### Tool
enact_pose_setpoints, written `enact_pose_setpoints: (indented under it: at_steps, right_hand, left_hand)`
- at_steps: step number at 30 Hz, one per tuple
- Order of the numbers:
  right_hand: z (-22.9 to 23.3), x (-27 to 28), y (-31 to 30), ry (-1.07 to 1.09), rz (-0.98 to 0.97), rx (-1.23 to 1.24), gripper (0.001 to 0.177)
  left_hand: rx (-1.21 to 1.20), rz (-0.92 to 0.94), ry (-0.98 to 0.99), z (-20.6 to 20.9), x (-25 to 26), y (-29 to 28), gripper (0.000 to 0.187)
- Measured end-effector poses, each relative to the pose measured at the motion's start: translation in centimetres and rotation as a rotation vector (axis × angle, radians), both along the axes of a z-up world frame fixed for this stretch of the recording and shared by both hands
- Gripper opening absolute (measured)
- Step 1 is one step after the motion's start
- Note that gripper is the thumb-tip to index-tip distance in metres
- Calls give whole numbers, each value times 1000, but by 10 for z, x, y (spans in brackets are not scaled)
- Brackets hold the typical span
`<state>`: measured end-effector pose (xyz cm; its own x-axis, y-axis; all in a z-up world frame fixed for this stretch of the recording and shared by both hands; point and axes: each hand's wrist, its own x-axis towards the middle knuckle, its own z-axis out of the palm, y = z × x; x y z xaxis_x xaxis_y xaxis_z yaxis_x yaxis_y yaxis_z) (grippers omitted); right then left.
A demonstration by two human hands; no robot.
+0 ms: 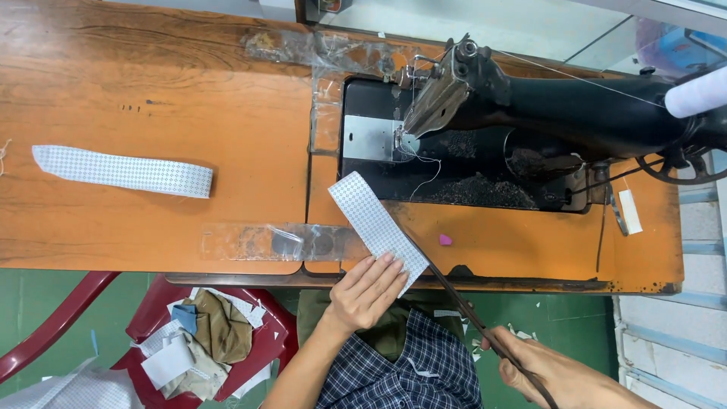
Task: The person uses shears to cut a long white patterned fabric strip into shorter pieces on a wooden table next to a sewing machine. They repeatedly trim edges, fold the fabric, and place cut pieces aside.
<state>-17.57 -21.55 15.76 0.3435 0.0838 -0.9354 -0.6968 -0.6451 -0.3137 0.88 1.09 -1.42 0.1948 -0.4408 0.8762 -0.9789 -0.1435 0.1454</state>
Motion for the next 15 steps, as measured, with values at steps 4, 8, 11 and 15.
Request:
enact_pose_setpoints:
  at_steps: [4,8,11,15]
  right_hand:
    - [-1,1,4,93,3,-31,70]
    - [-1,4,2,93,-17,-18,78]
    - [1,8,4,147,-46,-31,81]
    - [1,9,2,128,-53,-5,78]
  left_hand:
    - [-8,10,-5,2,1,-1,18]
    - [-2,13,1,3,2,-1,18]
    - [4,9,9,2,1,-1,18]
    - [7,6,9,3,1,-1,17]
